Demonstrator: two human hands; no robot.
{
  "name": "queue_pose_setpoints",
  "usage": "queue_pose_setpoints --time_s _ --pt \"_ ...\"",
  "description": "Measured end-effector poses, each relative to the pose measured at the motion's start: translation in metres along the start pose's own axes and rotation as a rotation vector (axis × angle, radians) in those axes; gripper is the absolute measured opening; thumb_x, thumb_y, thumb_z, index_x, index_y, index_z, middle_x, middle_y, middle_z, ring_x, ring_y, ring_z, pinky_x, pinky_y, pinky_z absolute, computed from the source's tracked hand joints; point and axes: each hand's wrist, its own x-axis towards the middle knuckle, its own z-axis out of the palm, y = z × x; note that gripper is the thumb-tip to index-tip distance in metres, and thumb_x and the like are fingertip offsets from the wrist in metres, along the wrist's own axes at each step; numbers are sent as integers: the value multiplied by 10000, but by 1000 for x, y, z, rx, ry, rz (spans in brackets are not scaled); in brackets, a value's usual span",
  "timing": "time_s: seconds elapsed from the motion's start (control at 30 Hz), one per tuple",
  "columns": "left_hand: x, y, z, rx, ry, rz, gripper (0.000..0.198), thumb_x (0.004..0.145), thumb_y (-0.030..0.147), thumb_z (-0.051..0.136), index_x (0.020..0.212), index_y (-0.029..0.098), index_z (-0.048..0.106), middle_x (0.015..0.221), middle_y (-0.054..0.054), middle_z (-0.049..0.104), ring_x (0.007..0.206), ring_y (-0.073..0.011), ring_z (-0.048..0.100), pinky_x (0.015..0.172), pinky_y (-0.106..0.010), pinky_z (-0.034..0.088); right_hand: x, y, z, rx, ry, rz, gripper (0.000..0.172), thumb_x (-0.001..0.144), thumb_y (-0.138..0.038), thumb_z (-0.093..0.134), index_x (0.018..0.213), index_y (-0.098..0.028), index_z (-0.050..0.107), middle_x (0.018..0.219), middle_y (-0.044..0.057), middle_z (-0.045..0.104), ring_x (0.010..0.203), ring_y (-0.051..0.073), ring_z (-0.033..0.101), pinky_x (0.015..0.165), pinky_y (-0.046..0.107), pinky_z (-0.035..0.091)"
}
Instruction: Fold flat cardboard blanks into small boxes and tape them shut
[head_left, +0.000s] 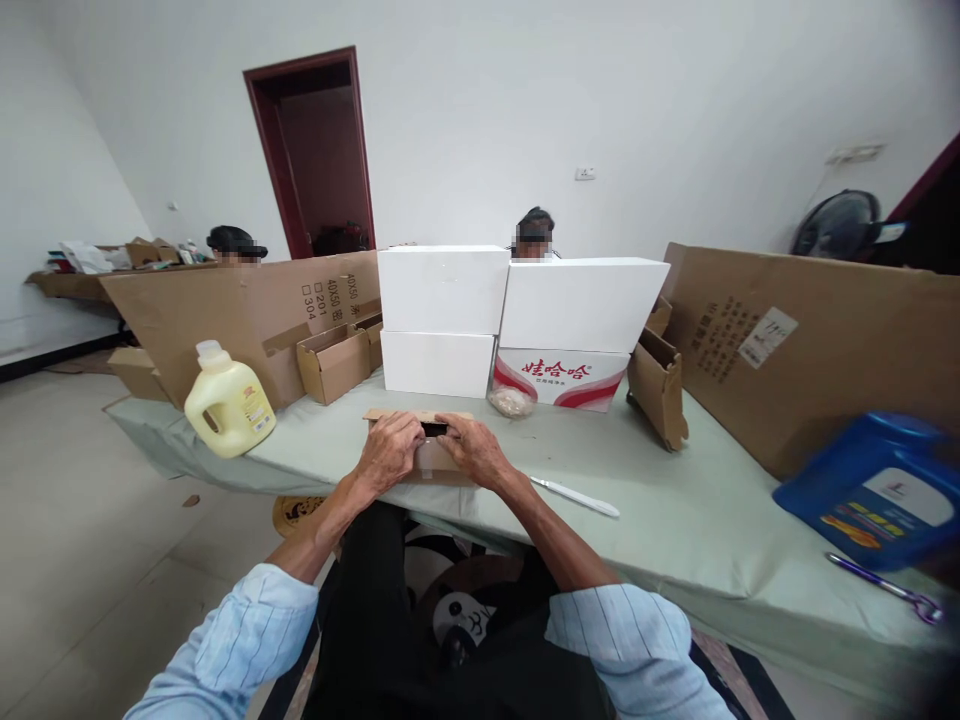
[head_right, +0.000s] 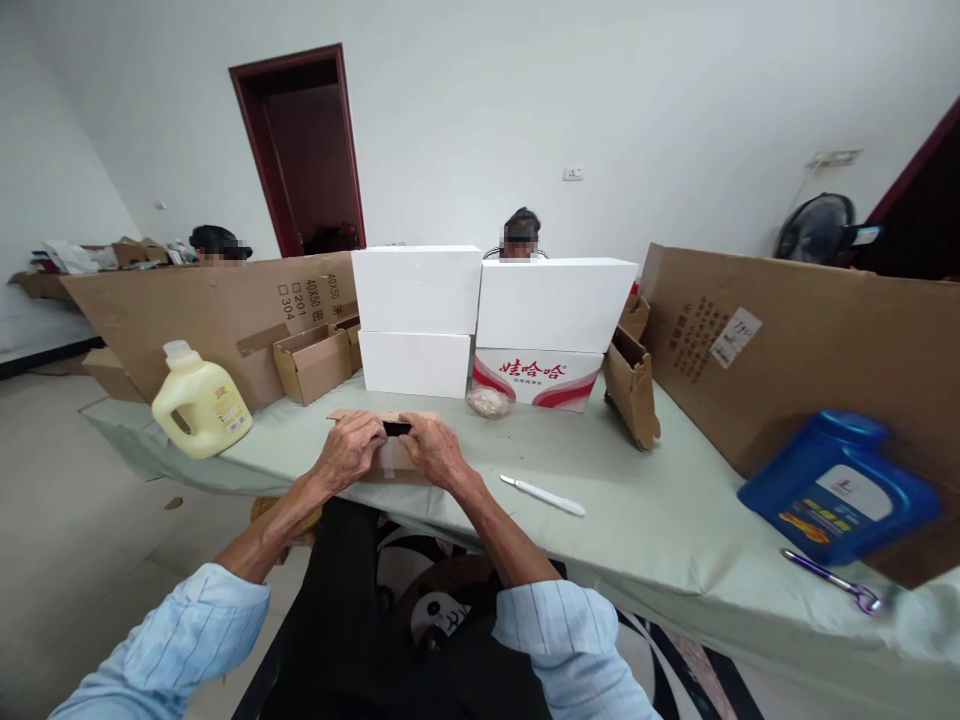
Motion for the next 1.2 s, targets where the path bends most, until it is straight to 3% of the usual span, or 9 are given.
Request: queue_pose_setpoints --time_s 0.27,0.37,0.47,0.57,0.67,0.87,1.2 --pt "-2 2 -7 -173 -8 -29 182 973 97 519 850 221 569 906 -56 652 909 -239 615 868 -384 485 1 3 1 19 -1 6 426 973 -243 625 1395 -259 679 1132 69 808 1122 276 723 958 380 535" --pt "-5 0 -7 -201 0 -26 81 947 134 621 943 214 612 971 -65 683 955 -253 634 894 -400 501 1 5 2 30 4 -5 424 970 -230 625 1390 -249 678 1198 81 792 1147 269 714 987 379 529" --pt "-5 -2 -5 -224 21 -18 145 910 144 699 1029 206 647 1024 -77 702 993 -263 644 905 -404 518 0 6 3 35 10 -15 420 968 -230 629 1385 -253 679 1201 77 789 1141 256 712 987 366 526" --pt "-4 -1 -3 -229 21 -17 90 938 124 646 907 208 658 960 -63 692 940 -243 640 877 -391 516 0 7 4 33 17 -17 413 970 -233 632 1379 -261 682 1128 60 802 1092 245 719 949 350 528" --pt "-2 4 -4 -209 25 -21 180 954 111 590 808 208 630 929 -67 681 927 -241 623 879 -402 508 0 8 4 32 21 -15 418 972 -228 628 1386 -252 678 1051 52 809 1039 239 725 926 350 527" --pt "-4 15 -12 -247 -13 -5 178 972 125 547 834 224 600 951 -75 703 979 -254 625 927 -418 493 1 13 5 43 40 -11 411 974 -241 630 1381 -257 680 1114 60 803 1056 241 719 946 368 529" --pt "-16 15 -29 -452 -71 -127 128 923 160 591 808 206 627 796 -23 687 811 -201 618 849 -364 462 -5 6 -5 65 28 -12 405 971 -253 630 1371 -270 693 1145 53 803 1111 257 717 958 375 520"
